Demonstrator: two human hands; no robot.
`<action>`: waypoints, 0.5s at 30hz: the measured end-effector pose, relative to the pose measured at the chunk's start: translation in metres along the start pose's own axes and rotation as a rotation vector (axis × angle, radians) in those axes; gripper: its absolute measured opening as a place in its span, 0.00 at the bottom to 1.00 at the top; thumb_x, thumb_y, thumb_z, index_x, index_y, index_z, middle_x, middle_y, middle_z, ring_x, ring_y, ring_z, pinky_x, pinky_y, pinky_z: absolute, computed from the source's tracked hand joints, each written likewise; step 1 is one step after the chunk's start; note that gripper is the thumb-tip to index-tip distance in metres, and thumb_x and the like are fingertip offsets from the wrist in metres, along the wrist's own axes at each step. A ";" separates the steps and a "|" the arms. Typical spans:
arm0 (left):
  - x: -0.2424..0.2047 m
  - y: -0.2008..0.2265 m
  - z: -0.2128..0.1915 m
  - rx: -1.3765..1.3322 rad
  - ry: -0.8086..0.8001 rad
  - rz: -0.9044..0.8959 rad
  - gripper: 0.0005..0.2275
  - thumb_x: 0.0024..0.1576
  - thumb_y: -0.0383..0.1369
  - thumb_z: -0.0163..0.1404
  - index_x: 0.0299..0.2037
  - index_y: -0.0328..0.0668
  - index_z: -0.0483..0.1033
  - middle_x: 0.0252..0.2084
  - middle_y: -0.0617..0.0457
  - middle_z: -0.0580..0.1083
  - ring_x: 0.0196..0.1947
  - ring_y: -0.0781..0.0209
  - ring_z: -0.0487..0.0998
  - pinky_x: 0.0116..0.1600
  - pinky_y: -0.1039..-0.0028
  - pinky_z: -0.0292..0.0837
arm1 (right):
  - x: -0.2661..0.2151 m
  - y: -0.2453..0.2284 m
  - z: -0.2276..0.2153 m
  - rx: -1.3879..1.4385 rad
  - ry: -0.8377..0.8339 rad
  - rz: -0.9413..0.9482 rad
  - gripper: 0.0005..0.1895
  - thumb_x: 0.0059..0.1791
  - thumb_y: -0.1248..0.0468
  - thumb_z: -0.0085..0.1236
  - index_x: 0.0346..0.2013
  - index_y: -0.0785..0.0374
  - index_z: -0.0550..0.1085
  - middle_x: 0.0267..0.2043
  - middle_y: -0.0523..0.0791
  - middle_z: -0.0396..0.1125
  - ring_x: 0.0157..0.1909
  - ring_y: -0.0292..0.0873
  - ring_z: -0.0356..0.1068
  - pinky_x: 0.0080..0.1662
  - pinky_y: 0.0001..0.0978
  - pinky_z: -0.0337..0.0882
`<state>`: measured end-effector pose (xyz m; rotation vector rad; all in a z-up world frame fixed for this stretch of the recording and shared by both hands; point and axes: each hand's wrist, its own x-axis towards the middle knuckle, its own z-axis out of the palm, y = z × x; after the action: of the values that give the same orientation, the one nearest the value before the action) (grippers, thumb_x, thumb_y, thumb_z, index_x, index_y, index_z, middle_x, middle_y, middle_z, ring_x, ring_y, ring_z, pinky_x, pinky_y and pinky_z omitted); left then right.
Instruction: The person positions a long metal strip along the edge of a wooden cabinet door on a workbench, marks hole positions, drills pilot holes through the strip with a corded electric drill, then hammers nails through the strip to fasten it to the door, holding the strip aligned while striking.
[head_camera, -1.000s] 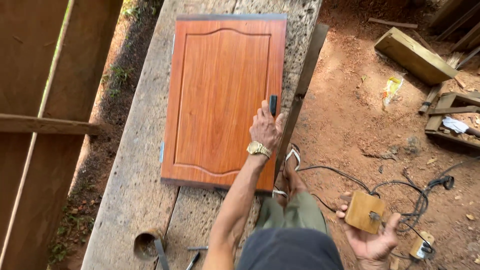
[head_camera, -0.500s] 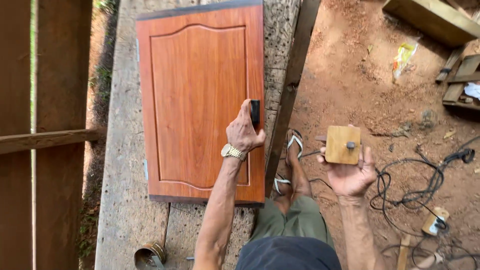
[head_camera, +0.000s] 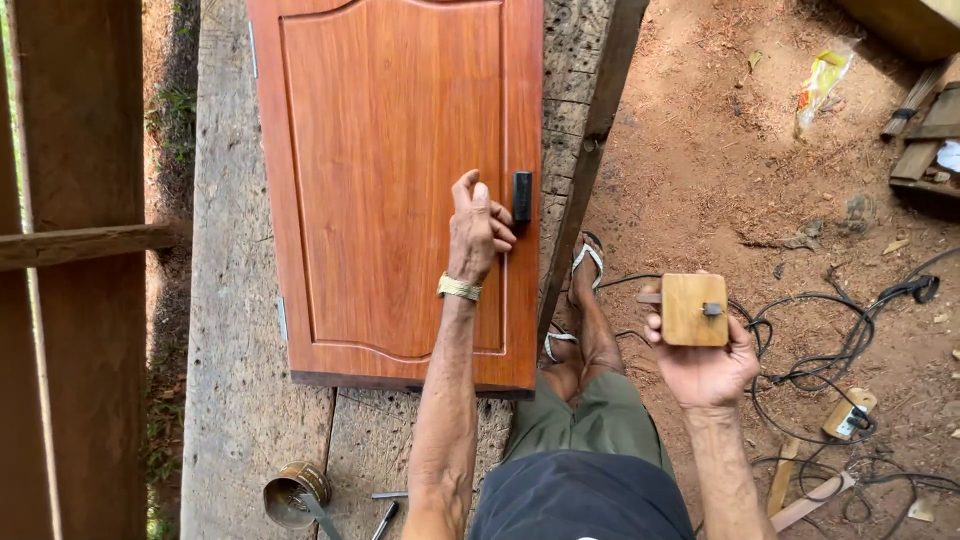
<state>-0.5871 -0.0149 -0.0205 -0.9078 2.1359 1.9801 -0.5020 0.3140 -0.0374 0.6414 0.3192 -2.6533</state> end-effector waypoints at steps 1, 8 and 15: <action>0.002 -0.004 0.005 -0.010 0.010 0.000 0.30 0.62 0.49 0.41 0.69 0.40 0.50 0.28 0.52 0.73 0.21 0.66 0.76 0.23 0.74 0.75 | 0.000 -0.004 -0.004 -0.011 -0.003 0.009 0.34 0.56 0.50 0.48 0.75 0.58 0.62 0.65 0.64 0.62 0.53 0.57 0.65 0.53 0.48 0.68; 0.014 -0.025 0.006 -0.008 0.109 0.121 0.26 0.67 0.51 0.32 0.56 0.34 0.68 0.21 0.51 0.71 0.14 0.66 0.74 0.17 0.77 0.70 | 0.002 -0.007 -0.013 -0.179 0.107 0.018 0.33 0.54 0.48 0.51 0.73 0.55 0.63 0.63 0.56 0.64 0.54 0.55 0.65 0.53 0.49 0.67; -0.004 -0.052 0.003 -0.285 0.140 0.281 0.13 0.66 0.36 0.44 0.53 0.34 0.68 0.32 0.48 0.76 0.24 0.66 0.79 0.27 0.76 0.78 | -0.002 0.028 0.004 -0.359 0.073 -0.072 0.33 0.54 0.44 0.54 0.70 0.54 0.63 0.60 0.52 0.66 0.51 0.51 0.66 0.48 0.46 0.68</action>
<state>-0.5602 -0.0101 -0.0645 -0.8427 2.1956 2.4776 -0.4903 0.2880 -0.0362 0.6170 0.8305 -2.5469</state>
